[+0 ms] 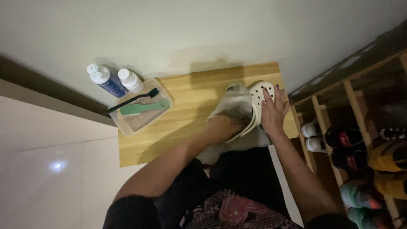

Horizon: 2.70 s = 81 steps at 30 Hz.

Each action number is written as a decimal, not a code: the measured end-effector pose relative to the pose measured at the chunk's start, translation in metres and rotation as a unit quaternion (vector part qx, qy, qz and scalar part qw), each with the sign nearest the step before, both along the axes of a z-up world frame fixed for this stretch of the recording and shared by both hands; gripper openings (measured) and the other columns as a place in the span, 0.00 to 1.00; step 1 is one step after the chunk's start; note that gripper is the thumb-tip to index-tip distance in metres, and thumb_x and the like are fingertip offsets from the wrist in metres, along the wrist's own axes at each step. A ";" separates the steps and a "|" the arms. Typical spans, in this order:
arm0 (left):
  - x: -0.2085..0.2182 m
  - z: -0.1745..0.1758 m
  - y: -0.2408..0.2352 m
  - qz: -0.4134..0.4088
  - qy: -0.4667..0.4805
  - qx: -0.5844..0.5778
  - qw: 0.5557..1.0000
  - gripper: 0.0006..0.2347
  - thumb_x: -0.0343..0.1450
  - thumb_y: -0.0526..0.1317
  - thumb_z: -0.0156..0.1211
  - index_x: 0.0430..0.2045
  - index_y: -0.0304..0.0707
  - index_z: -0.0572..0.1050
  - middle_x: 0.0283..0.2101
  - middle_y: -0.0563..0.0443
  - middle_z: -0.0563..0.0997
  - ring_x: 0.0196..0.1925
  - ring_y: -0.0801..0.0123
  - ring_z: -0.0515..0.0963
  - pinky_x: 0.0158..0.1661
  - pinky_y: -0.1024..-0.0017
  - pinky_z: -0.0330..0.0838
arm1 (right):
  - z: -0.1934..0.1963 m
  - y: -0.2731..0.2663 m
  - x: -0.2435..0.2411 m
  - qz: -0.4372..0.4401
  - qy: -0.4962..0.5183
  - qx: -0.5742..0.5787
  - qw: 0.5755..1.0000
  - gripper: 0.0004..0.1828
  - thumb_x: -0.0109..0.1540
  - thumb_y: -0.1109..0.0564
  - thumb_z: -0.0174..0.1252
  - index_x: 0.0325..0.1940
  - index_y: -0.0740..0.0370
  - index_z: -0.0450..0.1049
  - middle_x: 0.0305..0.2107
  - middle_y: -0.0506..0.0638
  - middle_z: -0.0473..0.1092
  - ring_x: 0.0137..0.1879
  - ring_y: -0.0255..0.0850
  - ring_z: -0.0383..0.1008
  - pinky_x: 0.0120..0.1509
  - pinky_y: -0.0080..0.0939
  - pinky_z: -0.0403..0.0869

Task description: The person wipes a single beige clog-style shoe with a gray cloth on a wooden table. They repeatedly rub the exterior and interior surfaces, rotate the shoe, and continue wiping until the end of the clip.

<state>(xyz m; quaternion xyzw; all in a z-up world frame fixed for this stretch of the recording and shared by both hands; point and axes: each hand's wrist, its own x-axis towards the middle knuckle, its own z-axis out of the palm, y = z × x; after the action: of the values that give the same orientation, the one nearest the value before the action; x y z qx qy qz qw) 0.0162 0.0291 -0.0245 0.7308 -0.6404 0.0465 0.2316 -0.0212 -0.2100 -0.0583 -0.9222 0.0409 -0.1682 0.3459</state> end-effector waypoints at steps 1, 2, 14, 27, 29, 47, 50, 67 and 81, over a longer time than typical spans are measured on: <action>-0.002 0.004 -0.004 0.001 0.000 -0.002 1.000 0.13 0.72 0.31 0.51 0.49 0.25 0.75 0.50 0.30 0.80 0.55 0.41 0.80 0.50 0.51 0.78 | -0.003 -0.001 0.001 0.001 0.000 -0.002 1.000 0.24 0.75 0.52 0.42 0.78 0.41 0.59 0.78 0.55 0.40 0.83 0.54 0.32 0.76 0.71 0.24; -0.005 0.009 -0.007 0.026 -0.056 0.008 0.998 0.13 0.72 0.32 0.52 0.48 0.27 0.77 0.50 0.33 0.81 0.56 0.44 0.79 0.54 0.53 0.75 | -0.006 -0.002 0.003 0.001 -0.010 -0.014 1.000 0.24 0.76 0.52 0.42 0.78 0.43 0.59 0.77 0.56 0.41 0.82 0.54 0.34 0.76 0.71 0.25; 0.027 -0.058 -0.103 0.161 -0.249 0.054 0.954 0.07 0.65 0.34 0.57 0.16 0.50 0.76 0.20 0.57 0.77 0.29 0.67 0.80 0.35 0.71 0.74 | 0.001 0.002 0.001 0.039 -0.024 0.006 0.999 0.24 0.75 0.56 0.39 0.77 0.51 0.60 0.74 0.64 0.42 0.81 0.63 0.38 0.76 0.79 0.30; -0.023 0.048 -0.025 0.203 -0.155 0.191 0.948 0.08 0.69 0.32 0.56 0.37 0.32 0.80 0.37 0.46 0.83 0.41 0.58 0.84 0.44 0.58 0.78 | 0.005 0.003 -0.004 -0.010 0.033 -0.049 0.998 0.27 0.73 0.54 0.36 0.78 0.42 0.57 0.77 0.56 0.42 0.82 0.57 0.37 0.70 0.89 0.32; -0.025 0.020 -0.014 0.211 -0.166 0.164 0.949 0.07 0.69 0.32 0.57 0.36 0.33 0.81 0.36 0.43 0.83 0.42 0.56 0.84 0.48 0.55 0.75 | 0.003 0.001 -0.006 -0.008 0.032 -0.053 0.998 0.27 0.73 0.54 0.35 0.78 0.42 0.57 0.76 0.57 0.43 0.81 0.58 0.38 0.70 0.90 0.32; 0.033 -0.098 0.078 0.329 0.665 -0.330 0.584 0.19 0.75 0.37 0.51 0.61 0.27 0.70 0.60 0.34 0.76 0.66 0.51 0.72 0.66 0.62 0.62 | 0.010 0.006 -0.006 -0.028 0.068 -0.019 0.997 0.29 0.72 0.54 0.33 0.79 0.39 0.54 0.78 0.52 0.40 0.82 0.52 0.37 0.75 0.79 0.28; 0.010 -0.085 0.021 0.216 0.709 -0.388 0.548 0.17 0.77 0.36 0.48 0.60 0.30 0.71 0.55 0.39 0.76 0.58 0.58 0.76 0.60 0.68 0.66 | 0.013 0.012 -0.008 -0.029 0.061 -0.004 0.998 0.29 0.72 0.54 0.33 0.79 0.40 0.56 0.78 0.52 0.39 0.82 0.53 0.39 0.75 0.78 0.27; -0.008 -0.084 -0.053 0.187 0.597 -0.083 0.776 0.09 0.74 0.36 0.48 0.42 0.45 0.77 0.30 0.57 0.74 0.30 0.73 0.72 0.32 0.70 0.68 | -0.005 0.009 -0.005 -0.066 -0.002 -0.099 0.993 0.26 0.74 0.52 0.36 0.77 0.33 0.58 0.76 0.47 0.45 0.80 0.56 0.43 0.70 0.87 0.39; -0.065 0.028 -0.080 0.323 0.410 -0.135 0.842 0.12 0.70 0.30 0.45 0.45 0.22 0.72 0.29 0.38 0.74 0.34 0.54 0.75 0.35 0.61 0.68 | -0.015 -0.004 -0.004 -0.046 0.029 -0.079 0.995 0.42 0.66 0.54 0.57 0.81 0.30 0.50 0.78 0.46 0.40 0.82 0.48 0.40 0.69 0.88 0.36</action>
<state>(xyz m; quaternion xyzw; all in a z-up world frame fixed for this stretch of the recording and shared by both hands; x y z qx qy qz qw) -0.0491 -0.0510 0.0038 0.8105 -0.2019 -0.0989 0.5408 -0.0254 -0.2135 -0.0730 -0.9483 0.0797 -0.1593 0.2625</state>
